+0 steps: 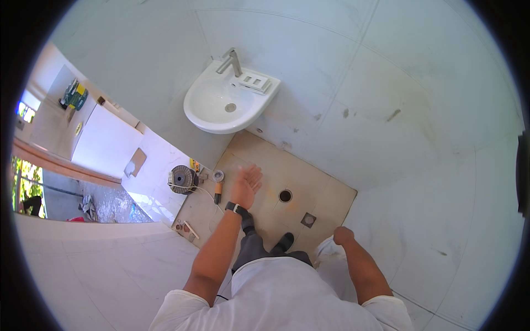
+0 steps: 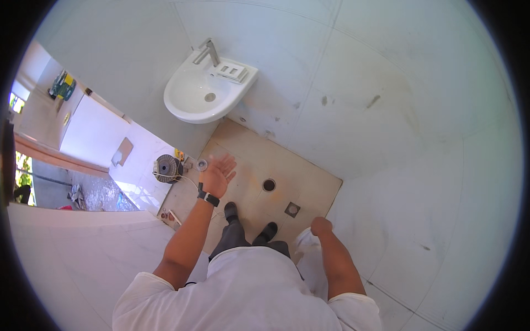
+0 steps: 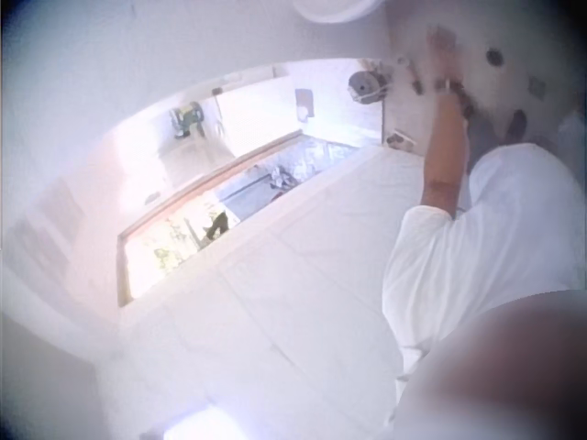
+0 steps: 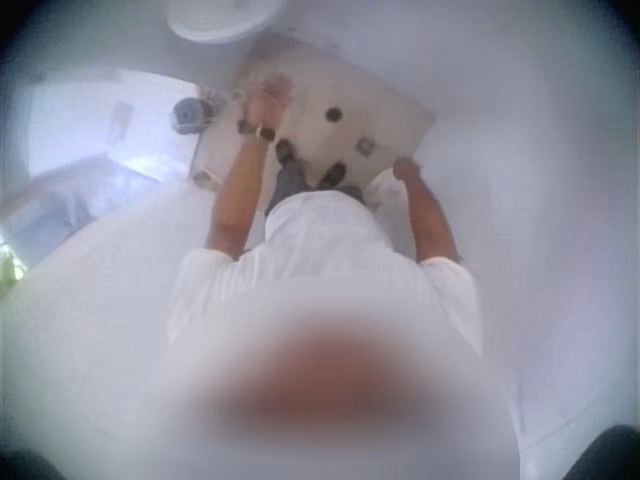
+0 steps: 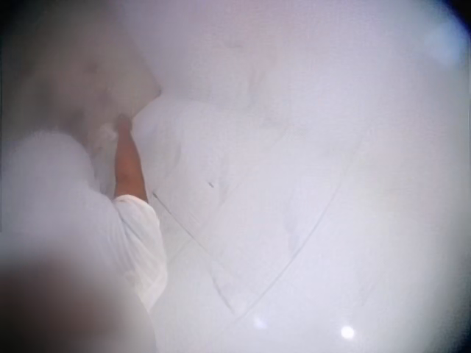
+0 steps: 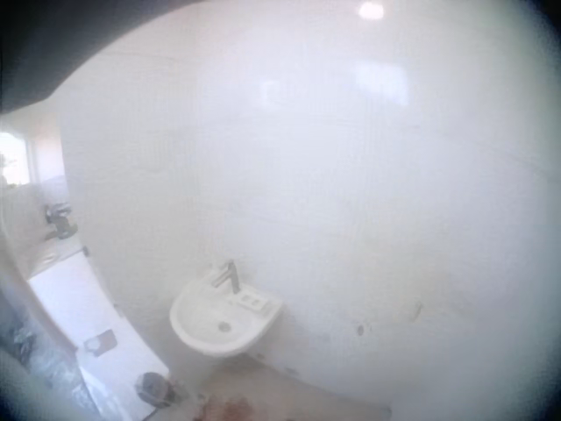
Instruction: The person uses an angle grinder to cut a circular hole in a tiled floor, then wipes the area with a cloth. They measure and mark the floor around the hole using a tape measure, spirit level, and pencil to establish alignment lines.
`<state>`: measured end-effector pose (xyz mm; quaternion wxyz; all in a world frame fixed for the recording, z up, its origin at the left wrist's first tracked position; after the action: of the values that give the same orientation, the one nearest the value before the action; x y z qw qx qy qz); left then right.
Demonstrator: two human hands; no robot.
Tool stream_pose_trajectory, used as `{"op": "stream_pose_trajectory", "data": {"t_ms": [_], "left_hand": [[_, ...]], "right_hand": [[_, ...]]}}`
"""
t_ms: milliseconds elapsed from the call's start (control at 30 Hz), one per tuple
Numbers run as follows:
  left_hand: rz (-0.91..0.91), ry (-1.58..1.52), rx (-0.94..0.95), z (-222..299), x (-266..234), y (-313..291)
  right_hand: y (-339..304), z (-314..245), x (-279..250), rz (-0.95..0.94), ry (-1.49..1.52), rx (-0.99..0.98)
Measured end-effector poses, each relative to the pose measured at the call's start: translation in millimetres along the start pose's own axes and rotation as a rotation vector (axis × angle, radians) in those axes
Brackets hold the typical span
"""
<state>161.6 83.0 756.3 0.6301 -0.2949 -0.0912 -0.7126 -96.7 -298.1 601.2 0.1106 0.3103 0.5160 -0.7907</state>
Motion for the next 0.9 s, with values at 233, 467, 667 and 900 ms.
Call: {"op": "stream_pose_trajectory", "data": {"t_ms": [233,467,667,900], "left_hand": [[0.353,0.223,-0.434,-93.5,-37.3,-55.5],[-0.002,0.986,0.2,42.9,-39.1,9.6],[0.151,0.8,0.687,152.5,-46.6,19.8],[-0.012,1.619,-0.384,26.4,-344.2,28.4]], "right_hand": [[-104.1,-159.9,-186.0,0.198,0.992,-0.484],[-209.1,-260.2,-258.2,0.502,0.392,-0.842],[-155.4,-303.0,-259.2,0.469,0.099,-0.647],[-145.4,-314.9,-304.7,0.781,0.088,-0.597]]}}
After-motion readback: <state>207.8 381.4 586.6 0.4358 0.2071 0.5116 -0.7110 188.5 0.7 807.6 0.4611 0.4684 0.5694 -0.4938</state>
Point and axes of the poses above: each hand's wrist, its own y-axis towards the middle knuckle, its own x-axis out of the palm, z = x × y, the point moved 9 cm from there along y, towards the middle knuckle, and after that the axes turned 14 degrees about x, right-handed, at the moved point
